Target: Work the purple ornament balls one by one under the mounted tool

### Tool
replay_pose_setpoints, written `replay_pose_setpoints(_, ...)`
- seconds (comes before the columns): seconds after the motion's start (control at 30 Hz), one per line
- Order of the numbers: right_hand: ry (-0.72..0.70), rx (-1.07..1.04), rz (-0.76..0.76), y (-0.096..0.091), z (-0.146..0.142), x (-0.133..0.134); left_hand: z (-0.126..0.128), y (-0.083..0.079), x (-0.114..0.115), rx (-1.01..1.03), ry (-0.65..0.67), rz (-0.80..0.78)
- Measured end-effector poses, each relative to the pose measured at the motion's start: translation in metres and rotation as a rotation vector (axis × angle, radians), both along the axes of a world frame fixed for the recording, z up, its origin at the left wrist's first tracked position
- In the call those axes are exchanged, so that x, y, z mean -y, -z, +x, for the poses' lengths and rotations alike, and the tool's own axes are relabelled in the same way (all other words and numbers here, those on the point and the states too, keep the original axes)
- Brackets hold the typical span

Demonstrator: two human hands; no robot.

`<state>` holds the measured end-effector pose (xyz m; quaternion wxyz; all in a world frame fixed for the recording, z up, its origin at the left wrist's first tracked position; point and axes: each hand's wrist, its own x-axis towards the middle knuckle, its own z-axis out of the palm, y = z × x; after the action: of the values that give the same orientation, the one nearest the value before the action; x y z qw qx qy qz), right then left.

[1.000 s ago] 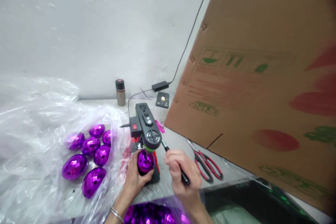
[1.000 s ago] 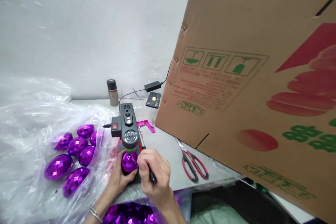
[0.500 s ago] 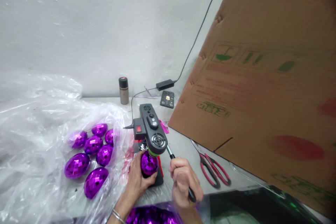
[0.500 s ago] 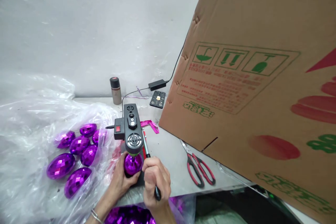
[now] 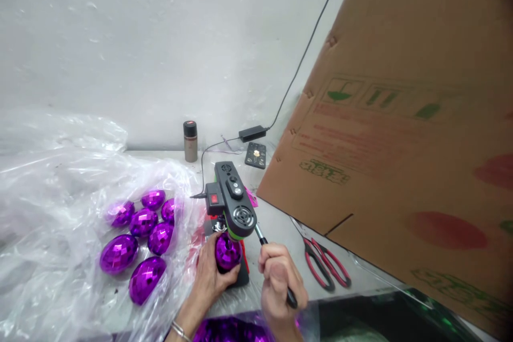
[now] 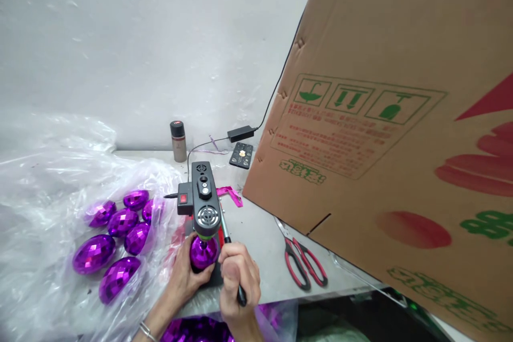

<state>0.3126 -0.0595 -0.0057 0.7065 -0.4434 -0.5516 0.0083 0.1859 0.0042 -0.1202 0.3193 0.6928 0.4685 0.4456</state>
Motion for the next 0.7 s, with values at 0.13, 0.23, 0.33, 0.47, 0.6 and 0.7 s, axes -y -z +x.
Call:
replay_pose_setpoints(0.13, 0.017, -0.031, 0.007, 0.004, -0.002, -0.001, 0.001, 0.000, 0.000, -0.008, 0.004, 0.020)
replay_pose_setpoints(0.23, 0.018, -0.056, 0.013, 0.003, -0.004, -0.003, 0.001, 0.001, -0.001, -0.008, -0.003, 0.051)
replay_pose_setpoints(0.33, 0.030, -0.069, 0.024, -0.001, -0.007, -0.004, 0.002, 0.002, -0.001, -0.007, -0.017, 0.065)
replay_pose_setpoints(0.47, 0.043, -0.093, 0.053, -0.005, -0.011, -0.007, 0.002, 0.002, -0.001, -0.011, -0.021, 0.045)
replay_pose_setpoints(0.6, 0.016, -0.105, 0.059, -0.001, -0.010, -0.008, 0.003, 0.002, -0.001, -0.005, -0.023, 0.036)
replay_pose_setpoints(0.7, 0.015, -0.095, 0.058, 0.000, -0.008, -0.008, 0.004, 0.002, -0.001, 0.002, -0.023, 0.032)
